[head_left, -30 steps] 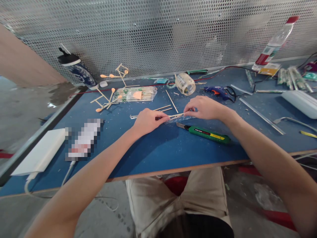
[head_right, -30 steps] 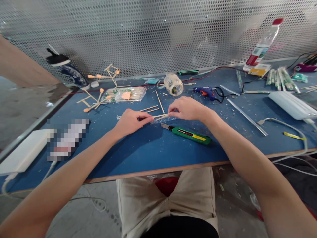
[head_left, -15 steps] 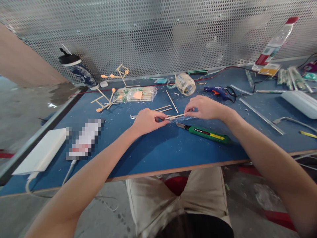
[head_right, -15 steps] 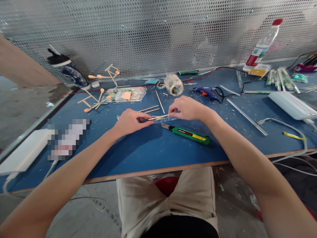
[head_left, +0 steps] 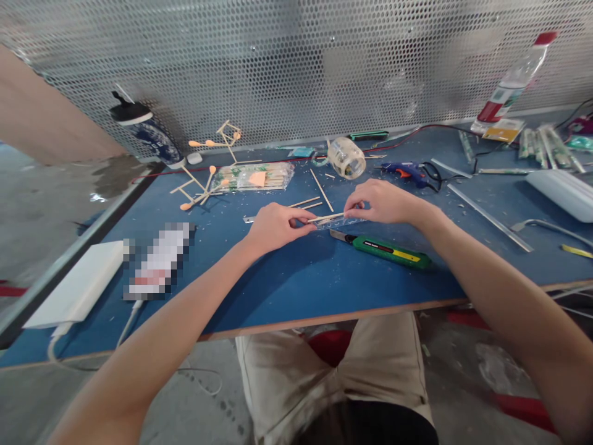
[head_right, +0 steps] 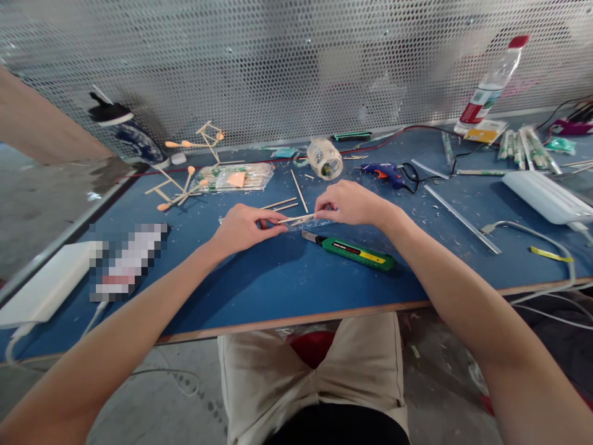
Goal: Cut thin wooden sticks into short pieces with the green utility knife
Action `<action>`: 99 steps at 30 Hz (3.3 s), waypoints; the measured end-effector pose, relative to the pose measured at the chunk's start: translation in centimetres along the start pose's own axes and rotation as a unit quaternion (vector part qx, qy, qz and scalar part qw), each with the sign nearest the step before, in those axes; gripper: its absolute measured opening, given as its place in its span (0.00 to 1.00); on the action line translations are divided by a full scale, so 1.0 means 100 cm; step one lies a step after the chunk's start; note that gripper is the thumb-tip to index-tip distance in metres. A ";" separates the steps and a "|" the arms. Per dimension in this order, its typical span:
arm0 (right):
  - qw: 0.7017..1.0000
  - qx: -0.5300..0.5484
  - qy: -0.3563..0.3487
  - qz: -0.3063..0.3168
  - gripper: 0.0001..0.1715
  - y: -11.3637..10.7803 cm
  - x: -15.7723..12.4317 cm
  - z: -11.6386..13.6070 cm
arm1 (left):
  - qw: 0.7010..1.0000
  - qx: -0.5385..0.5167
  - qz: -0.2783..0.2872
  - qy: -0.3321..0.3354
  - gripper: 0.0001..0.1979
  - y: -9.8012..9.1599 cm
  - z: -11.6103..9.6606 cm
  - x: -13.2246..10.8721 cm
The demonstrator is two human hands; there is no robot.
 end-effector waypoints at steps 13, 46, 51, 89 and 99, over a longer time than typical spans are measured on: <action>1.000 0.008 0.013 0.003 0.18 0.000 -0.001 0.004 | 1.000 -0.003 0.010 -0.007 0.15 -0.002 0.000 0.000; 1.000 -0.007 0.022 0.000 0.19 0.000 0.002 0.002 | 1.000 -0.011 0.012 -0.012 0.15 -0.002 0.001 0.000; 1.000 -0.013 0.023 0.001 0.18 0.000 0.002 0.003 | 1.000 -0.009 0.014 -0.010 0.16 -0.003 0.000 0.000; 1.000 -0.009 0.021 0.008 0.18 0.001 0.001 0.001 | 0.997 0.035 -0.052 0.053 0.22 -0.004 -0.020 -0.001; 1.000 -0.014 0.019 0.002 0.18 0.002 0.001 -0.001 | 0.997 0.020 -0.057 0.046 0.18 0.007 -0.023 0.005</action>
Point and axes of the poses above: each hand's wrist, its own x-axis towards the middle knuckle, its own y-axis out of the palm, z = x × y, the point moved 1 cm from there along x, towards the middle knuckle, and after that the axes turned 15 degrees about x, right-handed, at the moved point
